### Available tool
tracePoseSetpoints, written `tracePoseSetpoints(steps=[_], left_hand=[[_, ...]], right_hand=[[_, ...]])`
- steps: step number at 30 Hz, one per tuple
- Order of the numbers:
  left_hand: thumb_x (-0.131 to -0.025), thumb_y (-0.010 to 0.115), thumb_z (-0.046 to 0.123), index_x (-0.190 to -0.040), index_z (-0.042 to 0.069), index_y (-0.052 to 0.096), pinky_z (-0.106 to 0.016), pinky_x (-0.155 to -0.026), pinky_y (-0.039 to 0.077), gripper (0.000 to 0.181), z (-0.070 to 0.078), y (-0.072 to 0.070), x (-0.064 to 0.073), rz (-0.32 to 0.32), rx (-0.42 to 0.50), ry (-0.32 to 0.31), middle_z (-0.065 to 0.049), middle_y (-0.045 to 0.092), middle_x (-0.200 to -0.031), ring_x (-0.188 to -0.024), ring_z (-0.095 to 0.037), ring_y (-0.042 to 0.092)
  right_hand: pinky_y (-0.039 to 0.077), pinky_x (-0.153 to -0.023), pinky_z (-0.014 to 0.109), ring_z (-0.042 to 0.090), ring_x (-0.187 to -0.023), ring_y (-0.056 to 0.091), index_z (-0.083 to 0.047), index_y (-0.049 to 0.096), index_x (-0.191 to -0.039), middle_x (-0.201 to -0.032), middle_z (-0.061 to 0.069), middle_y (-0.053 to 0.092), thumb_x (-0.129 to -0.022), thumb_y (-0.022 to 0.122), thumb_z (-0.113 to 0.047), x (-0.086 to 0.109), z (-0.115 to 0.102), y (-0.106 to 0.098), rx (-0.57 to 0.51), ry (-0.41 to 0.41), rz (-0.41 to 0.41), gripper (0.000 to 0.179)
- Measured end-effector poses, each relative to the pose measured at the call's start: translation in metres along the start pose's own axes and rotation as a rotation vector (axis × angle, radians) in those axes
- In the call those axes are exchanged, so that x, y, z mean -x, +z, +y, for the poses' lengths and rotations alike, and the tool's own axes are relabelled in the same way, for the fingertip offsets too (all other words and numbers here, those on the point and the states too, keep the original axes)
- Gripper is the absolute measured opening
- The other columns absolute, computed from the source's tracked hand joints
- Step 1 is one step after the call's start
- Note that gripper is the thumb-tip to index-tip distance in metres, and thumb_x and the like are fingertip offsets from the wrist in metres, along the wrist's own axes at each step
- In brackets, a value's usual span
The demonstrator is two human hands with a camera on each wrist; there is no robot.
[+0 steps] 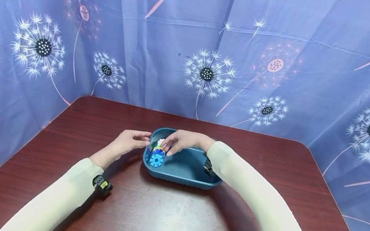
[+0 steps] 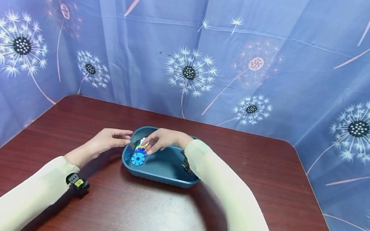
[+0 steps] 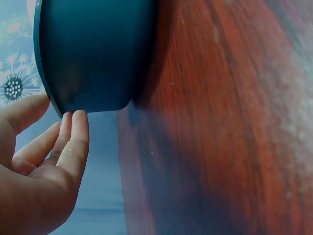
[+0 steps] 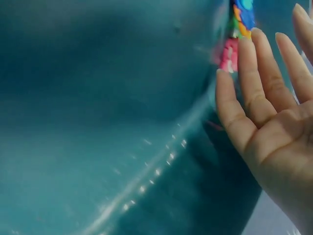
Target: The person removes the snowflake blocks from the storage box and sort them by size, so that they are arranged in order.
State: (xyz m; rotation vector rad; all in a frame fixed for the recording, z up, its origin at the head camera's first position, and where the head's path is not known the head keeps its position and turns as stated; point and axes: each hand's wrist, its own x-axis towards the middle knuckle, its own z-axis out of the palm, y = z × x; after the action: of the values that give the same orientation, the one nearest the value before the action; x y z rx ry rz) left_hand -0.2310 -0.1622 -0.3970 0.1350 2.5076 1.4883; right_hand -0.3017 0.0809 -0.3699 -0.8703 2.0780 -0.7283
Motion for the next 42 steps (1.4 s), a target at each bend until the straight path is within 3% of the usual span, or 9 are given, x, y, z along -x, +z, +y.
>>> tracePoseSetpoints(steps=[5,9,13,16,23,31,42], left_hand=[[-0.099,0.066,0.012,-0.144,-0.002,0.056,-0.045,-0.105,0.057,0.049,0.003,0.0,0.001,-0.022,0.027,-0.004,-0.027,0.069,-0.127,-0.119,-0.033,0.068],[-0.1,0.063,0.007,-0.146,-0.007,0.05,-0.04,-0.098,0.06,0.05,0.004,0.0,0.002,-0.066,0.137,-0.039,-0.032,0.063,-0.134,-0.103,-0.027,0.076],[-0.101,0.06,0.004,-0.146,-0.011,0.048,-0.029,-0.087,0.064,0.05,0.005,0.0,0.004,-0.087,0.204,-0.048,-0.035,0.063,-0.131,-0.083,-0.012,0.072],[-0.1,0.06,0.003,-0.146,-0.011,0.048,-0.026,-0.082,0.064,0.05,0.007,0.0,0.004,-0.085,0.223,-0.058,-0.034,0.066,-0.126,-0.078,-0.008,0.068],[-0.099,0.059,0.003,-0.146,-0.009,0.049,-0.024,-0.081,0.064,0.05,0.007,0.001,0.002,-0.063,0.262,-0.095,-0.03,0.069,-0.122,-0.077,-0.007,0.069],[-0.099,0.058,0.003,-0.148,-0.008,0.048,-0.019,-0.077,0.062,0.051,0.005,0.0,0.002,-0.057,0.302,-0.125,-0.029,0.068,-0.127,-0.076,-0.005,0.067],[-0.099,0.06,0.007,-0.147,-0.007,0.049,-0.03,-0.091,0.063,0.051,0.006,0.001,0.003,-0.062,0.232,-0.108,-0.032,0.061,-0.136,-0.087,-0.01,0.071]], right_hand=[[0.053,-0.082,0.019,0.006,-0.094,0.062,-0.003,0.064,-0.137,-0.119,0.015,0.072,-0.094,0.073,-0.012,-0.005,0.002,0.007,0.014,-0.041,0.026,0.045],[0.051,-0.075,0.017,0.005,-0.083,0.058,-0.001,0.065,-0.135,-0.106,0.013,0.073,-0.093,0.074,-0.011,-0.01,0.003,0.013,0.061,-0.09,0.046,0.044],[0.049,-0.072,0.016,0.005,-0.078,0.055,-0.001,0.066,-0.133,-0.094,0.007,0.07,-0.092,0.076,-0.011,-0.014,0.001,0.019,0.07,-0.11,0.051,0.044],[0.048,-0.07,0.015,0.005,-0.076,0.053,-0.001,0.068,-0.132,-0.086,0.001,0.064,-0.091,0.077,-0.011,-0.016,0.0,0.021,0.081,-0.117,0.054,0.043],[0.04,-0.065,0.014,0.006,-0.072,0.047,-0.004,0.07,-0.129,-0.076,-0.005,0.052,-0.089,0.079,-0.013,-0.021,-0.003,0.025,0.167,-0.131,0.067,0.042],[0.038,-0.07,0.016,0.008,-0.08,0.045,-0.006,0.07,-0.128,-0.086,-0.001,0.051,-0.088,0.082,-0.015,-0.023,-0.001,0.033,0.214,-0.129,0.104,0.043],[0.039,-0.065,0.014,0.005,-0.074,0.047,-0.002,0.073,-0.099,-0.079,-0.002,0.057,-0.09,0.079,-0.014,-0.026,-0.001,0.036,0.221,-0.129,0.168,0.016]])
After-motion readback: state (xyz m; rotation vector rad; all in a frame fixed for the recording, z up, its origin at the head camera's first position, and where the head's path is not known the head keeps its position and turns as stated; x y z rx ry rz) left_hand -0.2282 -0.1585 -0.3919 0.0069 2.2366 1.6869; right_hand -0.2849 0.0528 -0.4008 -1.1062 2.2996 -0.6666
